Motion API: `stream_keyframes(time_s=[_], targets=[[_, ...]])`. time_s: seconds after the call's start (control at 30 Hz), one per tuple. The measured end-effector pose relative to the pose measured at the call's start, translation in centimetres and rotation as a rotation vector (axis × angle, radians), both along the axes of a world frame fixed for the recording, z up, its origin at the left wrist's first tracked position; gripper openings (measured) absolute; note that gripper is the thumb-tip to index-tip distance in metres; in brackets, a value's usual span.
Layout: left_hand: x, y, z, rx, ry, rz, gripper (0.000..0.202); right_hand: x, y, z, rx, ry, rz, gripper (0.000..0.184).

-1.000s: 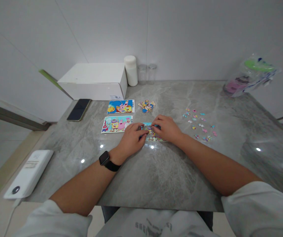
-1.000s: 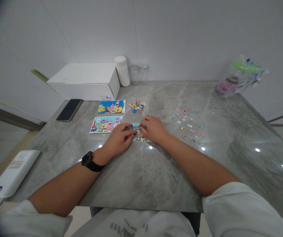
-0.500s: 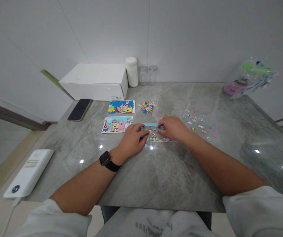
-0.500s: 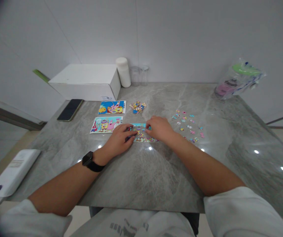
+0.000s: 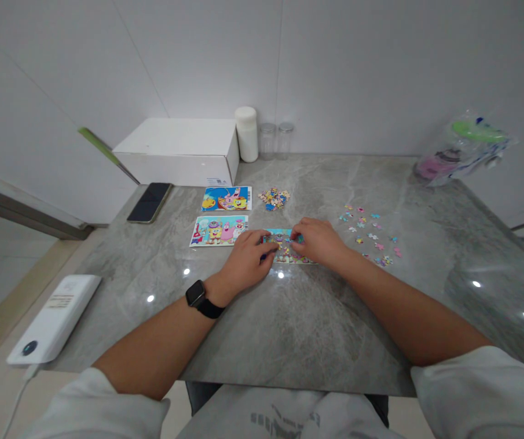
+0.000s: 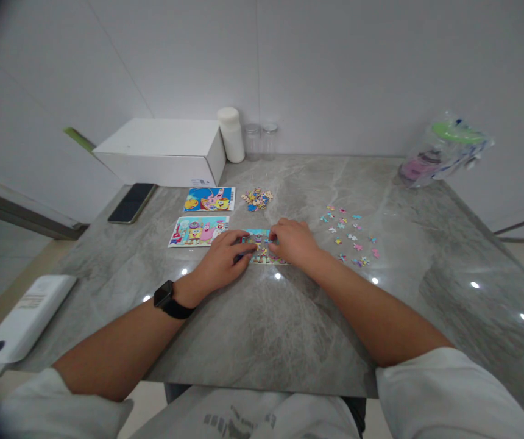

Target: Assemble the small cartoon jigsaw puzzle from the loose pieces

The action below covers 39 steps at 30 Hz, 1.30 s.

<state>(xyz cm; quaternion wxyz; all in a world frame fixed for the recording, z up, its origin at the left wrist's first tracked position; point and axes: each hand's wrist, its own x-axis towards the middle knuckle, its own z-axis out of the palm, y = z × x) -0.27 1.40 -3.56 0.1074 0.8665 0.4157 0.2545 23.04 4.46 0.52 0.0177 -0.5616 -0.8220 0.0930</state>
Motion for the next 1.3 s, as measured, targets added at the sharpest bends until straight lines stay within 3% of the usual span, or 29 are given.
stream_keyframes(time_s=[0.57,1.0,1.1,1.3], targets=[[-0.11,0.12,-0.07,0.009,-0.019,0.032,0.026,-0.15,-0.02,-0.38,-0.009,0.023,-0.020,0.020],[0.07,0.14,0.42,-0.008,-0.077,0.049,0.025,0.06,0.14,-0.18,-0.050,0.088,0.047,0.015],[0.09,0.13,0.53,-0.015,-0.092,0.053,0.024,0.25,0.38,-0.14,-0.067,0.198,0.033,0.013],[0.28,0.26,0.61,-0.061,-0.221,0.077,0.014,0.12,0.71,-0.43,-0.199,0.613,-0.024,0.017]])
